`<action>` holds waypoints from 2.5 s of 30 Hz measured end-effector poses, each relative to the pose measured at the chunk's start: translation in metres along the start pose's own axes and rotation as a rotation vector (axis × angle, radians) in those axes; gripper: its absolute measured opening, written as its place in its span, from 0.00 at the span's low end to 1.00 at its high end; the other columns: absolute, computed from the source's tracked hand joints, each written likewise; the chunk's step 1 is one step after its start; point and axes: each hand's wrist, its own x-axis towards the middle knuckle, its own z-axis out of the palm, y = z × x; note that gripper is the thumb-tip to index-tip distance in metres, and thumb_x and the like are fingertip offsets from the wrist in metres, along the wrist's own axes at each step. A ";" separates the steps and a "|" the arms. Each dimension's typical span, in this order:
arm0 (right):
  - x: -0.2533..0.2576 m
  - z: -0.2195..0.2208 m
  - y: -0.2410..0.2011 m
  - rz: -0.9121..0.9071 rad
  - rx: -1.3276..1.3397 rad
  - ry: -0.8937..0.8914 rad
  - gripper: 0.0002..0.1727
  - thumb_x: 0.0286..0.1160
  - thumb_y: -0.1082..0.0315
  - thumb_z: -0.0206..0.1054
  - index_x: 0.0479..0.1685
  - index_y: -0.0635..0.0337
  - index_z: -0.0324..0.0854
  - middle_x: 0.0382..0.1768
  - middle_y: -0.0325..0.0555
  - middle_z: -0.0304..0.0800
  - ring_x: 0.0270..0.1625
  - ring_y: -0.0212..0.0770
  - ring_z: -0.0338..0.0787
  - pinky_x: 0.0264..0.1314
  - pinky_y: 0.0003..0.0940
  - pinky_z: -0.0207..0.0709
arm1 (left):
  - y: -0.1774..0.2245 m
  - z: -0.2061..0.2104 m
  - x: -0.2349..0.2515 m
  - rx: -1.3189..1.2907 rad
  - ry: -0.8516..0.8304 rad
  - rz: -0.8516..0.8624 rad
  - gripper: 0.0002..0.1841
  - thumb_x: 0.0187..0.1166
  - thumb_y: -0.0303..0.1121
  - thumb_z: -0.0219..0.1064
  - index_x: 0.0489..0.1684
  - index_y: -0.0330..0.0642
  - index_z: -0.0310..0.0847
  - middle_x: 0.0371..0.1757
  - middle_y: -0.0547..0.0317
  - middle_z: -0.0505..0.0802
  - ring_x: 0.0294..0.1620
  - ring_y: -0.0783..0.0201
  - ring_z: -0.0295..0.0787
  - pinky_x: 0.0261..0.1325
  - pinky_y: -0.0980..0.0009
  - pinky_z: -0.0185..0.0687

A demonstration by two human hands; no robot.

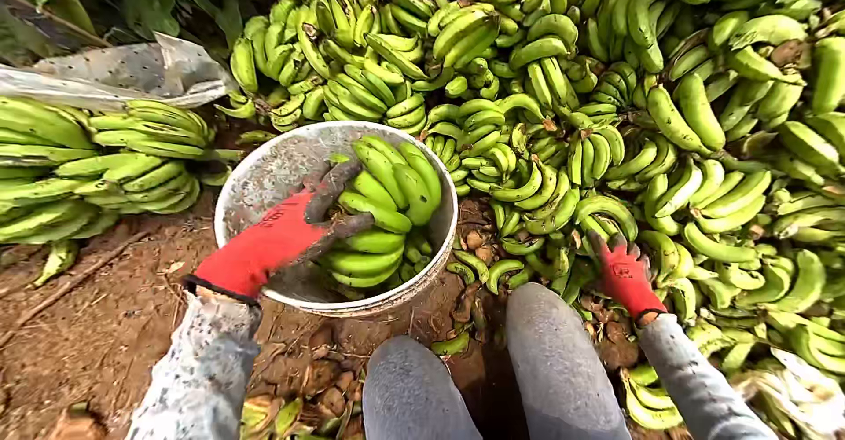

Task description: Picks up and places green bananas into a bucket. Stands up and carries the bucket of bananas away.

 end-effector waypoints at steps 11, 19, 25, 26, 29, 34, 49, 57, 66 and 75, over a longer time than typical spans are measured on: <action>-0.059 -0.114 -0.076 -0.004 0.820 0.612 0.46 0.60 0.66 0.80 0.83 0.60 0.60 0.57 0.70 0.85 0.53 0.68 0.89 0.53 0.73 0.80 | 0.004 0.003 -0.004 -0.164 0.095 -0.023 0.20 0.89 0.53 0.57 0.45 0.52 0.92 0.29 0.63 0.92 0.22 0.69 0.84 0.26 0.65 0.81; -0.100 -0.228 -0.252 -1.030 1.218 1.389 0.34 0.51 0.72 0.76 0.57 0.86 0.67 0.40 0.55 0.84 0.43 0.35 0.89 0.46 0.28 0.86 | -0.002 -0.018 -0.003 -0.611 0.778 -0.002 0.25 0.93 0.48 0.47 0.74 0.40 0.74 0.56 0.57 0.92 0.42 0.67 0.95 0.49 0.65 0.94; -0.084 -0.260 -0.352 -1.288 1.048 0.837 0.21 0.51 0.69 0.86 0.46 0.69 0.88 0.37 0.51 0.93 0.42 0.38 0.93 0.45 0.31 0.87 | 0.047 -0.038 -0.048 -0.367 0.951 0.193 0.31 0.89 0.27 0.50 0.88 0.24 0.45 0.87 0.39 0.65 0.83 0.60 0.70 0.82 0.69 0.68; -0.077 -0.247 -0.358 -1.304 0.910 0.798 0.30 0.55 0.68 0.84 0.61 0.72 0.85 0.51 0.56 0.93 0.56 0.43 0.92 0.58 0.34 0.85 | 0.029 -0.032 -0.043 -0.158 0.830 0.135 0.31 0.86 0.34 0.55 0.84 0.22 0.54 0.84 0.35 0.69 0.84 0.54 0.70 0.85 0.61 0.66; -0.079 -0.183 -0.307 -1.105 0.610 0.743 0.34 0.62 0.73 0.82 0.73 0.67 0.78 0.69 0.57 0.87 0.75 0.50 0.84 0.75 0.38 0.77 | -0.025 0.003 -0.011 0.365 0.392 0.027 0.20 0.75 0.38 0.68 0.63 0.38 0.84 0.71 0.34 0.84 0.78 0.27 0.70 0.74 0.20 0.58; -0.011 -0.093 -0.106 -0.411 0.393 0.417 0.57 0.53 0.72 0.86 0.92 0.52 0.58 0.83 0.64 0.69 0.80 0.71 0.75 0.73 0.72 0.73 | -0.013 0.017 -0.011 0.263 0.291 -0.334 0.17 0.75 0.36 0.74 0.55 0.33 0.86 0.58 0.25 0.88 0.64 0.24 0.82 0.63 0.22 0.70; 0.007 -0.109 -0.122 -0.338 0.661 0.656 0.56 0.43 0.58 0.90 0.83 0.58 0.64 0.75 0.65 0.77 0.70 0.66 0.83 0.66 0.69 0.78 | 0.002 0.001 -0.002 0.207 0.394 0.146 0.36 0.75 0.68 0.60 0.80 0.61 0.75 0.89 0.52 0.69 0.94 0.43 0.49 0.92 0.35 0.27; -0.004 -0.220 -0.381 -1.301 0.823 0.847 0.53 0.39 0.57 0.89 0.77 0.69 0.74 0.71 0.63 0.82 0.74 0.55 0.83 0.73 0.49 0.80 | -0.012 0.014 -0.019 0.116 0.134 -0.194 0.26 0.85 0.58 0.60 0.67 0.49 0.85 0.61 0.39 0.91 0.64 0.34 0.86 0.66 0.25 0.71; 0.051 -0.137 -0.212 -0.638 0.348 0.705 0.40 0.69 0.51 0.74 0.87 0.45 0.70 0.84 0.59 0.71 0.88 0.63 0.66 0.84 0.67 0.61 | -0.002 0.012 -0.010 0.399 0.197 -0.426 0.15 0.78 0.38 0.73 0.54 0.39 0.88 0.49 0.30 0.91 0.55 0.26 0.87 0.53 0.23 0.76; 0.133 -0.117 -0.041 -0.202 0.138 0.488 0.19 0.74 0.64 0.74 0.63 0.57 0.83 0.67 0.80 0.75 0.69 0.88 0.73 0.49 0.87 0.72 | 0.003 0.006 -0.009 0.003 0.770 -0.109 0.19 0.91 0.41 0.55 0.69 0.44 0.83 0.59 0.44 0.93 0.59 0.45 0.91 0.64 0.38 0.80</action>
